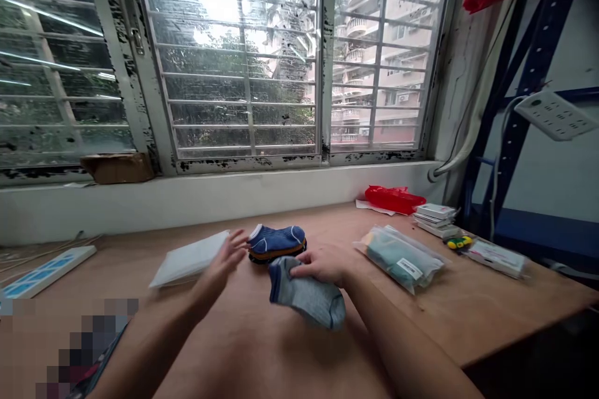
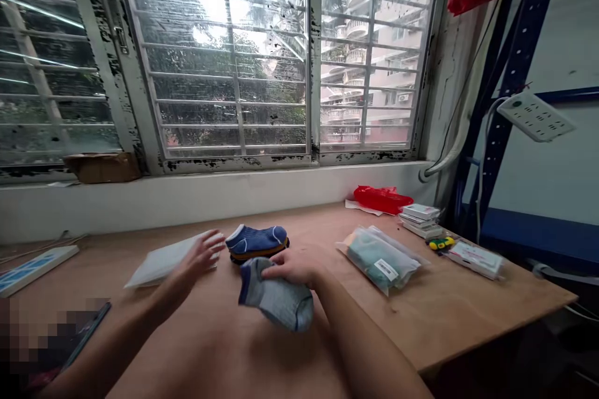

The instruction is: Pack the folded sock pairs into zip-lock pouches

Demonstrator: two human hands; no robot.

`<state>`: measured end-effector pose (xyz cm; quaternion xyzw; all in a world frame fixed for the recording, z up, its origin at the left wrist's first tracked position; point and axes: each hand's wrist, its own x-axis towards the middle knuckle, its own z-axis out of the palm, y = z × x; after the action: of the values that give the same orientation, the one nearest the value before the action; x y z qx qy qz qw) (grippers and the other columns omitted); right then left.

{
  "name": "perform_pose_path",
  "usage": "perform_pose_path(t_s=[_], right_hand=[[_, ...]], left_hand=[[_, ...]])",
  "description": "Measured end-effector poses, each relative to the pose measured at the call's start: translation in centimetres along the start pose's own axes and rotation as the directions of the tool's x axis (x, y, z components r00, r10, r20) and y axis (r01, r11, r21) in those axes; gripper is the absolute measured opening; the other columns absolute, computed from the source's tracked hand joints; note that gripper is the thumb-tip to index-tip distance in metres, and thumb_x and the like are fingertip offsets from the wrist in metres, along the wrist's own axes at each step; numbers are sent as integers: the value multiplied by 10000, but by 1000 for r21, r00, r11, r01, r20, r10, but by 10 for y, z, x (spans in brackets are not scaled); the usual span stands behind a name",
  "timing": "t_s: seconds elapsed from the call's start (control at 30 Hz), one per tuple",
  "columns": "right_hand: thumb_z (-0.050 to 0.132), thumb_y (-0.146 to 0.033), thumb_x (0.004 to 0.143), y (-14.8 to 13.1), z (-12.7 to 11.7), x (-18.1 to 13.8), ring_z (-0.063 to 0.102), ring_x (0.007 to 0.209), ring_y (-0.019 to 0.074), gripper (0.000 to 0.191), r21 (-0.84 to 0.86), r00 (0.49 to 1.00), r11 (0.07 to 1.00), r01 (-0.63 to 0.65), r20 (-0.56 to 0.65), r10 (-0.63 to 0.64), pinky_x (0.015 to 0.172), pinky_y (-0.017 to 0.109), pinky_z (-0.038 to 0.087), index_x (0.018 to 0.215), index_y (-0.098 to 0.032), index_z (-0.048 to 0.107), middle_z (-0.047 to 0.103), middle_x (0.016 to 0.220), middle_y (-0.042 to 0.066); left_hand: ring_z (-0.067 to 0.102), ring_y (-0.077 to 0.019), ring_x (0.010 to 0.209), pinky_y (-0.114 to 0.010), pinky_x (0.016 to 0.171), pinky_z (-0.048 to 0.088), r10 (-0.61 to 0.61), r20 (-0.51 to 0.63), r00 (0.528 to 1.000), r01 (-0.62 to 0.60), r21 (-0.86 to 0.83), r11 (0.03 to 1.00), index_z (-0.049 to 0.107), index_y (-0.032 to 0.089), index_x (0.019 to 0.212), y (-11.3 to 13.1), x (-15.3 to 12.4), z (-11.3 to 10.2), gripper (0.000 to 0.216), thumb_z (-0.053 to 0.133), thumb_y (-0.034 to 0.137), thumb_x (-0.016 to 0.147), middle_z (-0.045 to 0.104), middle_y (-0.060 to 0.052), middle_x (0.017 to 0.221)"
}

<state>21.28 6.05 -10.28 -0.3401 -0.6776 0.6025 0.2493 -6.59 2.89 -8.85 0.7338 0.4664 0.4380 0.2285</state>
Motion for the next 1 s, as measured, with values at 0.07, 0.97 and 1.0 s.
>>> perform_pose_path(t_s=[0.07, 0.97, 1.0], right_hand=[[792, -405, 683, 1, 9, 1, 508, 560, 90, 271, -145, 994, 988, -46, 86, 59, 505, 201, 364, 837, -188, 743, 622, 655, -34], [539, -33, 719, 29, -17, 11, 598, 964, 205, 278, -846, 830, 450, 285, -17, -557, 874, 351, 488, 767, -244, 714, 702, 935, 29], [560, -55, 718, 29, -15, 10, 595, 992, 210, 278, -855, 822, 434, 284, -16, -570, 896, 355, 486, 849, -241, 721, 698, 990, 37]], left_hand=[[488, -297, 1303, -452, 997, 458, -1, 254, 967, 34, -126, 991, 286, 246, 1481, 28, 1, 25, 677, 536, 479, 896, 485, -172, 1435], [528, -245, 1217, -450, 1089, 382, 298, 284, 911, -407, 512, 757, 707, 257, 1025, -55, -6, 28, 483, 505, -8, 675, 655, -36, 1210], [525, -249, 1220, -454, 1083, 388, 275, 279, 920, -387, 534, 752, 702, 264, 1053, -56, -7, 28, 516, 501, -12, 667, 641, -35, 1239]])
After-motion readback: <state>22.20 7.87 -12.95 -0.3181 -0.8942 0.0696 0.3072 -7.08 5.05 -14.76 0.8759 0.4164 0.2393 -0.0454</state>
